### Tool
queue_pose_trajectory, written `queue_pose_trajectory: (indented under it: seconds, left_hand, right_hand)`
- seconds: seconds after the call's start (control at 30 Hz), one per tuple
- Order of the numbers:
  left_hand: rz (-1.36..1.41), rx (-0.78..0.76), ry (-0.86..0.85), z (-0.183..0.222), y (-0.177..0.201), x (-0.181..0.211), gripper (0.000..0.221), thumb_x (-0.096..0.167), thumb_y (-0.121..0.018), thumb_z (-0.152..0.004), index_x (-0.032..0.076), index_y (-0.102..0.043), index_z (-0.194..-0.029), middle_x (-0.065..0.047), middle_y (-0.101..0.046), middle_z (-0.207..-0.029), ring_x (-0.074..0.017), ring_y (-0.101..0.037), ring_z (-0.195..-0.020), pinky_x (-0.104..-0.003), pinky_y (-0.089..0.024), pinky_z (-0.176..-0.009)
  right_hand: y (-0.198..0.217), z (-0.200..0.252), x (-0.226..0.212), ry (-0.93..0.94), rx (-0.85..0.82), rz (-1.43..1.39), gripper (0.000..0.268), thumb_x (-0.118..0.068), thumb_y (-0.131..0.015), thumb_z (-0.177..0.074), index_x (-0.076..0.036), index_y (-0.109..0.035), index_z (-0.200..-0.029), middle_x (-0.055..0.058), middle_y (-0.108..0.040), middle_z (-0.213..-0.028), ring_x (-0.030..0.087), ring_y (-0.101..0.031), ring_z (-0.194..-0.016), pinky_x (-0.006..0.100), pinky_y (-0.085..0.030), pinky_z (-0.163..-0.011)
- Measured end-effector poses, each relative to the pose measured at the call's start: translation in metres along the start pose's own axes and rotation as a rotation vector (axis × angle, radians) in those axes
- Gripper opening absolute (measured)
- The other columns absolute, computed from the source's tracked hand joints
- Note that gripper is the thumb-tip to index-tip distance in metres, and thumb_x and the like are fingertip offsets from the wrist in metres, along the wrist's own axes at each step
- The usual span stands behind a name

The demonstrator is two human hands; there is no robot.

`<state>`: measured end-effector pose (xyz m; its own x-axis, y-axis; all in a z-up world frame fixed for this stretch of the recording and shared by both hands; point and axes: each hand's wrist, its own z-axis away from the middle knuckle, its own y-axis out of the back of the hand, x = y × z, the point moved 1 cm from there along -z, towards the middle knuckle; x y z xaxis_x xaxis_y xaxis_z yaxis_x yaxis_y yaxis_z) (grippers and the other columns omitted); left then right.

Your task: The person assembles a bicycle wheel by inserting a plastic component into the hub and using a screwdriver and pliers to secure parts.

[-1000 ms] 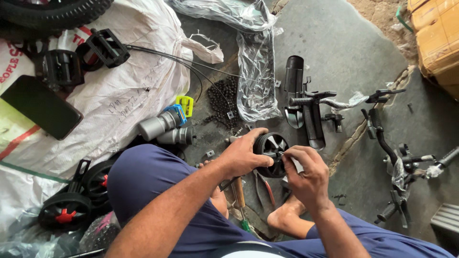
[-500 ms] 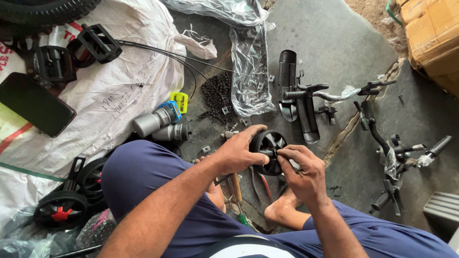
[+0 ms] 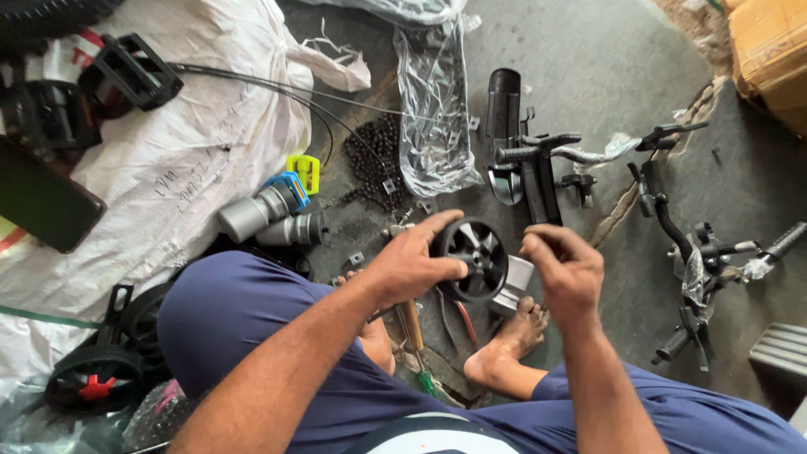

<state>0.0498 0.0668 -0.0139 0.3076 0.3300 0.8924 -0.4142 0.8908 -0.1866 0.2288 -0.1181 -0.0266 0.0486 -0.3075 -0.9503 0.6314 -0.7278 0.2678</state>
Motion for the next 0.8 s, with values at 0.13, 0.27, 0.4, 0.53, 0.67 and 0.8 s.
queue_pose_trajectory:
  seconds: [0.13,0.27,0.4,0.53,0.67,0.8]
  left_hand:
    - [0.001,0.069,0.106,-0.002,0.006,0.007,0.083,0.013,-0.074,-0.075,0.007,-0.048,-0.154,-0.011,-0.073,-0.114,-0.0186,-0.064,-0.094,-0.033,-0.052,-0.082]
    - [-0.062,0.108,-0.009,-0.009,0.009,-0.002,0.077,0.015,-0.075,-0.076,-0.001,-0.049,-0.147,-0.010,-0.072,-0.122,-0.0139,-0.067,-0.110,-0.027,-0.052,-0.095]
    - [-0.006,0.147,0.125,-0.015,0.014,-0.015,0.074,0.017,-0.072,-0.076,0.000,-0.047,-0.144,-0.013,-0.070,-0.117,-0.0157,-0.067,-0.105,-0.029,-0.053,-0.091]
    - [0.067,0.159,0.169,-0.020,0.017,-0.018,0.070,0.019,-0.070,-0.078,0.001,-0.050,-0.142,-0.013,-0.069,-0.119,-0.0167,-0.065,-0.107,-0.029,-0.052,-0.093]
    - [0.037,0.127,0.194,-0.025,0.015,-0.014,0.072,0.020,-0.070,-0.077,0.003,-0.049,-0.143,-0.012,-0.068,-0.122,-0.0169,-0.063,-0.109,-0.028,-0.051,-0.094]
    - [0.000,0.086,0.165,-0.023,0.016,-0.009,0.072,0.020,-0.071,-0.077,0.001,-0.050,-0.143,-0.012,-0.068,-0.124,-0.0166,-0.064,-0.113,-0.028,-0.050,-0.097]
  right_hand:
    - [-0.007,-0.037,0.112,0.126,-0.034,0.450,0.019,-0.014,-0.077,-0.086,-0.004,-0.078,-0.103,0.009,-0.077,-0.093,0.018,-0.074,-0.082,0.031,-0.057,-0.076]
    - [-0.035,-0.028,0.196,0.135,-0.213,0.931,0.017,-0.021,-0.079,-0.078,-0.009,-0.076,-0.089,0.016,-0.074,-0.091,0.038,-0.071,-0.087,0.046,-0.057,-0.073]
    - [-0.057,-0.027,0.223,0.114,-0.210,0.966,0.030,-0.024,-0.079,-0.067,-0.011,-0.072,-0.094,0.014,-0.074,-0.089,0.037,-0.072,-0.084,0.046,-0.057,-0.072]
    - [-0.066,-0.035,0.231,-0.028,-0.257,1.135,0.025,-0.026,-0.078,-0.071,-0.016,-0.074,-0.093,0.011,-0.075,-0.091,0.033,-0.073,-0.085,0.043,-0.059,-0.074]
    - [-0.064,-0.038,0.231,0.019,-0.229,1.064,0.024,-0.025,-0.077,-0.067,-0.016,-0.074,-0.089,0.009,-0.076,-0.088,0.031,-0.074,-0.086,0.041,-0.059,-0.077]
    - [-0.066,-0.035,0.223,-0.076,-0.238,1.091,0.030,-0.030,-0.078,-0.071,-0.012,-0.074,-0.096,0.014,-0.075,-0.088,0.035,-0.073,-0.086,0.045,-0.058,-0.075]
